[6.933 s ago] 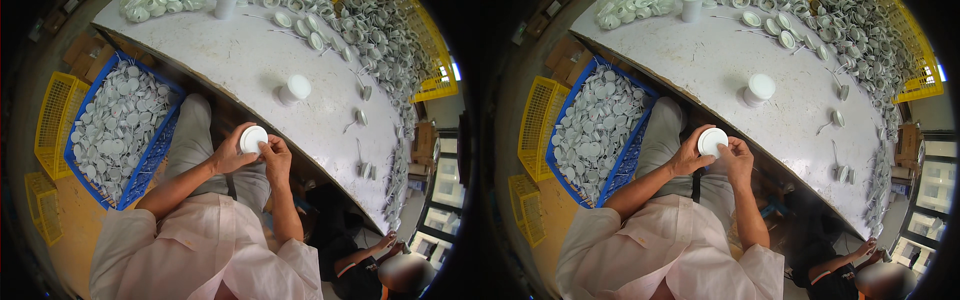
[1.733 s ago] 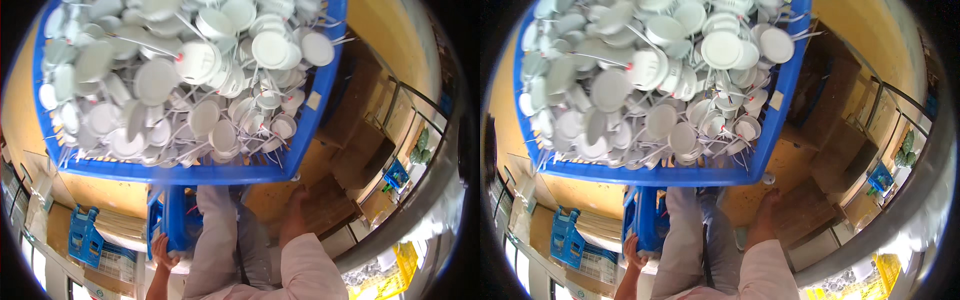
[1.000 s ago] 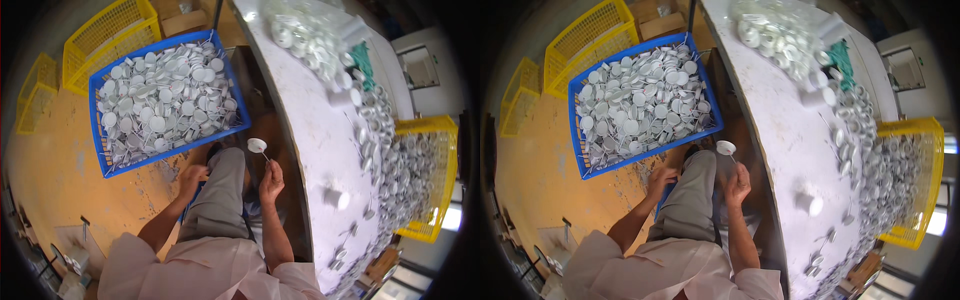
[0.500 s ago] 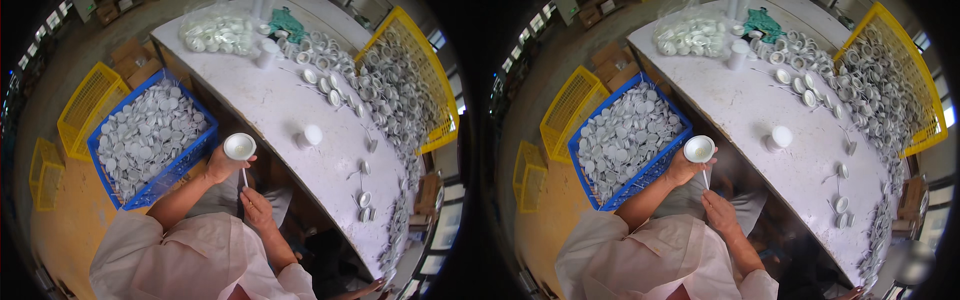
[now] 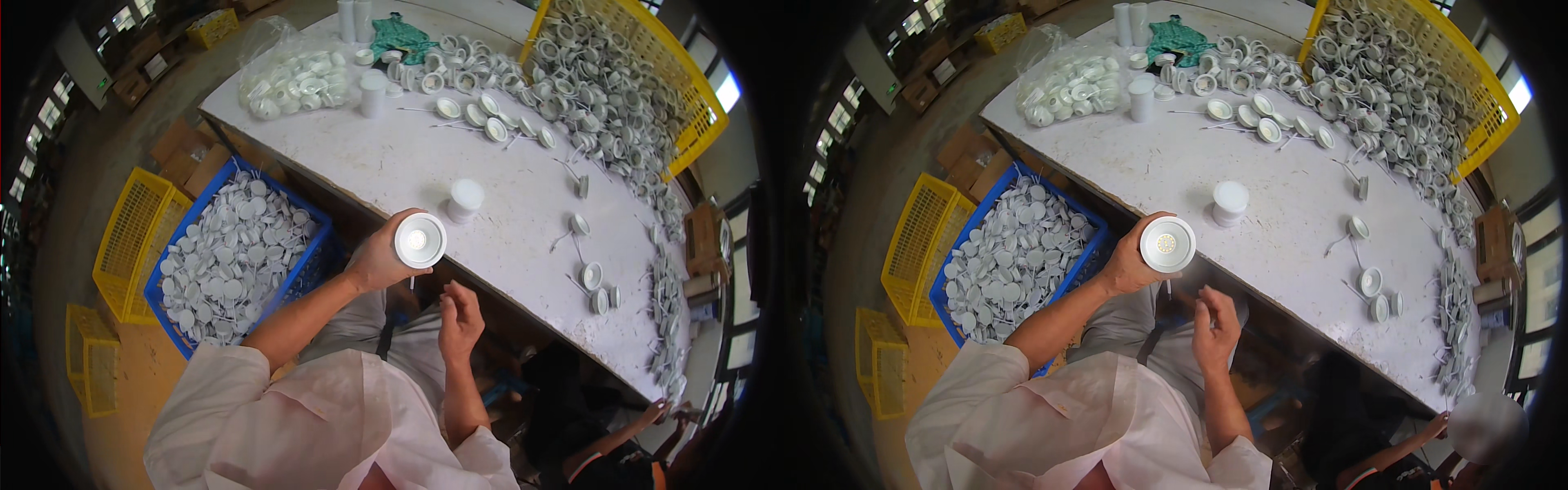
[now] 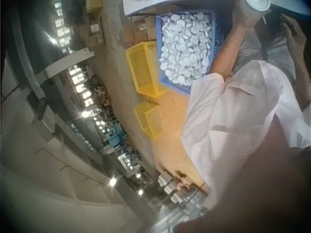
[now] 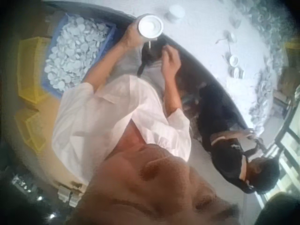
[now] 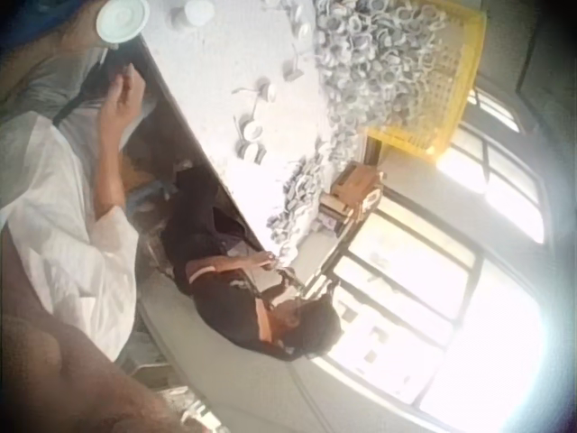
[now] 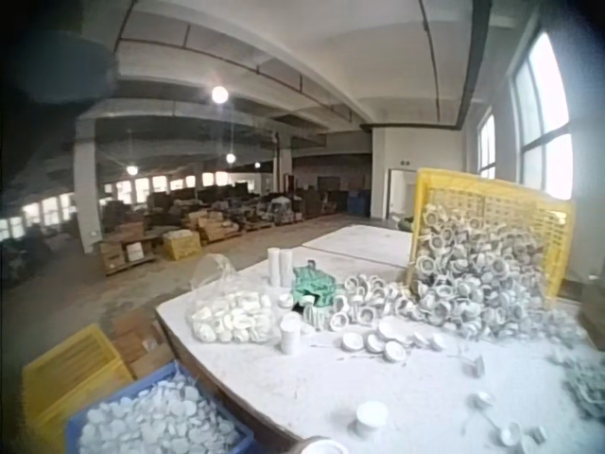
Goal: The person assembles light fixtures by taking housings from a crate, picking circular diffuser covers from a stack on the table, pressing each cover into a housing by hand, and placing the assembled lights on the table.
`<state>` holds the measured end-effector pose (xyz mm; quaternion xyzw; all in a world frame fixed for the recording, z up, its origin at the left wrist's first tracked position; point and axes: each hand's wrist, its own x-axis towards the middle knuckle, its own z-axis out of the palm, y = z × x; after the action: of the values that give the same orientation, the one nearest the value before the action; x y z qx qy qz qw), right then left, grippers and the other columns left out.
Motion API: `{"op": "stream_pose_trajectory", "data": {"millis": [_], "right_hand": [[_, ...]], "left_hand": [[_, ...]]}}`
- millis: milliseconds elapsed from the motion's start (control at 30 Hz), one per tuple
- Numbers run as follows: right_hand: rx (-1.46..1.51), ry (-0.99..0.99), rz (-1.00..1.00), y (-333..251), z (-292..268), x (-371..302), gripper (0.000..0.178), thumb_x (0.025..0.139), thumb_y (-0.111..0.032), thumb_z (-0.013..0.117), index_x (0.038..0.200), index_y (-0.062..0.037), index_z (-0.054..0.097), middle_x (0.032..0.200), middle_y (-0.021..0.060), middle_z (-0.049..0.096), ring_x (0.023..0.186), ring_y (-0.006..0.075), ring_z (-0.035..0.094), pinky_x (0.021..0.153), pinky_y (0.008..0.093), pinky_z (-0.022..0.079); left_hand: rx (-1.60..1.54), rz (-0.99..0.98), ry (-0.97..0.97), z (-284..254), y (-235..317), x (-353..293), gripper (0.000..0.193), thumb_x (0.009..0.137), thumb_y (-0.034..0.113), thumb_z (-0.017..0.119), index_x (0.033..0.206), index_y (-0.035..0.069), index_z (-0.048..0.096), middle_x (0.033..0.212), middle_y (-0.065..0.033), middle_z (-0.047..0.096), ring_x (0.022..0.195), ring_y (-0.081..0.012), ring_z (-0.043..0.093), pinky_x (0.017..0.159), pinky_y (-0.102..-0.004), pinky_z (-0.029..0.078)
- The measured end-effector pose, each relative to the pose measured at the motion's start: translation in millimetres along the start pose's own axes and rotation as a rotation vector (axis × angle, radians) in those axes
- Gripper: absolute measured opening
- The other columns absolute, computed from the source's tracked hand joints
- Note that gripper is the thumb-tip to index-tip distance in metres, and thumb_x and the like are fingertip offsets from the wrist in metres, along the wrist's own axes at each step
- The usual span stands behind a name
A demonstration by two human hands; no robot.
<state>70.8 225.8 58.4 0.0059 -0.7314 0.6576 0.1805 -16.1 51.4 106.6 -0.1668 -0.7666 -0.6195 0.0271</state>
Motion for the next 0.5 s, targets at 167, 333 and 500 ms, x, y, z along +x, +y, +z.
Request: {"op": "stream_pose_trajectory", "data": {"millis": [167, 333, 500], "right_hand": [[0.334, 0.002, 0.295, -15, 9, 24, 0.033, 0.085, 0.001, 0.059, 0.118, -0.0005, 0.058, 0.096, 0.0032, 0.061, 0.082, 0.0081, 0.058, 0.072, 0.0205, 0.048], [0.253, 0.002, 0.2, -11, 22, 33, 0.035, 0.086, -0.003, 0.059, 0.12, 0.0022, 0.056, 0.097, 0.0045, 0.061, 0.079, 0.0089, 0.057, 0.068, 0.0214, 0.049], [0.283, -0.012, 0.279, -10, 26, 36, 0.036, 0.086, -0.004, 0.059, 0.121, 0.0014, 0.055, 0.097, 0.0036, 0.06, 0.079, 0.0085, 0.057, 0.069, 0.0211, 0.048]], "left_hand": [[-0.064, 0.0, -0.046, 4, -1, 6, 0.083, 0.061, 0.009, 0.085, 0.131, 0.004, 0.042, 0.121, -0.0074, 0.056, 0.111, -0.0151, 0.053, 0.097, -0.0306, 0.042], [-0.191, -0.013, -0.098, 2, -17, 12, 0.081, 0.063, 0.009, 0.084, 0.132, 0.004, 0.041, 0.121, -0.0074, 0.055, 0.111, -0.0149, 0.052, 0.097, -0.0304, 0.042], [-0.192, -0.057, -0.117, 3, -23, 15, 0.081, 0.063, 0.01, 0.084, 0.132, 0.004, 0.041, 0.122, -0.0078, 0.055, 0.113, -0.0157, 0.051, 0.098, -0.0307, 0.041]]}}
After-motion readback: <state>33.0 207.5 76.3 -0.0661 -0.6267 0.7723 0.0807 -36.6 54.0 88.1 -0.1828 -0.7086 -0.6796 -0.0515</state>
